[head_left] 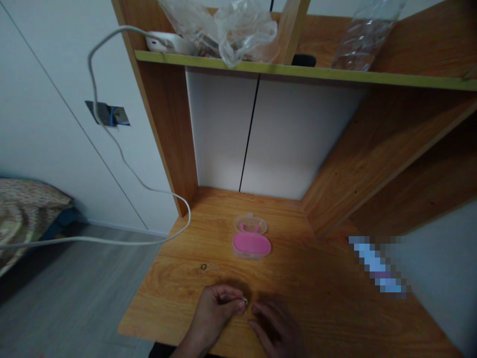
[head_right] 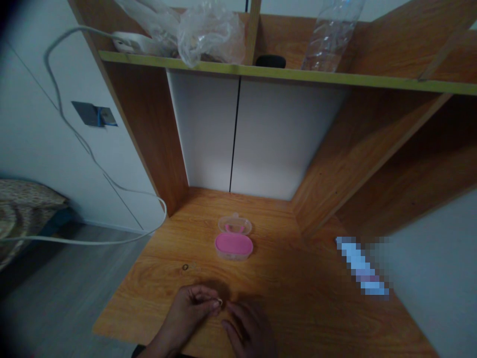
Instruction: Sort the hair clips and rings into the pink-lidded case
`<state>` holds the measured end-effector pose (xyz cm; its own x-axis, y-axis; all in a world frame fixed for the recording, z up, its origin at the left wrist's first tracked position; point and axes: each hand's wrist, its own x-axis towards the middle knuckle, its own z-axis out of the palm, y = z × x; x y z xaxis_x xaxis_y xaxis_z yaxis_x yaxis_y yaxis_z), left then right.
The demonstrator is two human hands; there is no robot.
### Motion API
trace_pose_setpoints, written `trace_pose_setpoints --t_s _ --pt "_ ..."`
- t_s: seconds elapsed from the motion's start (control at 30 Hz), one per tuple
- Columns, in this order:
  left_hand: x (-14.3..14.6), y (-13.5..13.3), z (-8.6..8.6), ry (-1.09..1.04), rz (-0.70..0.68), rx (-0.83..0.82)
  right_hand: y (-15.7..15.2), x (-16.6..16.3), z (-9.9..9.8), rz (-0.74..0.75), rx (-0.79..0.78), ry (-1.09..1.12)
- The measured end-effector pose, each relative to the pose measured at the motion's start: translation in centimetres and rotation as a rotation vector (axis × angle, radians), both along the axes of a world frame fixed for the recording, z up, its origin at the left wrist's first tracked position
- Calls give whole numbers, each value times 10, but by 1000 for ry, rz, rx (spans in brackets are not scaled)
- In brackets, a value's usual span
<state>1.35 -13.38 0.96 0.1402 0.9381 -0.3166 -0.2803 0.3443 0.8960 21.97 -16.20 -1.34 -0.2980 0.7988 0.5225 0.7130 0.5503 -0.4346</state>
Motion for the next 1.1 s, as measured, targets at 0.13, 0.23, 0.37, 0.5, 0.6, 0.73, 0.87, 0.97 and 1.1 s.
trace_pose_setpoints --t_s 0.13,0.23,0.37,0.5,0.6,0.73,0.87,0.97,1.1 --pt "5 -4 -9 -111 -66 9 1 -18 11 13 18 79" --pt "3 -4 -12 -96 -72 21 4 -22 19 38 26 81" --pt "-2 -4 -12 -87 -93 20 7 -22 27 106 51 28" --pt "-6 -2 -15 -148 -126 -4 9 -21 28 132 104 -11" --pt "-8 -2 -16 -183 -144 -4 10 -21 24 129 104 -27" --pt "-10 -3 -14 -194 -170 20 10 -19 19 100 99 2" --pt "-9 -4 -12 -204 -160 57 8 -18 18 76 40 -1" --pt "-8 -5 -13 -182 -134 72 8 -18 20 62 46 32" --pt "-9 -4 -13 -168 -87 49 8 -21 22 -16 43 185"
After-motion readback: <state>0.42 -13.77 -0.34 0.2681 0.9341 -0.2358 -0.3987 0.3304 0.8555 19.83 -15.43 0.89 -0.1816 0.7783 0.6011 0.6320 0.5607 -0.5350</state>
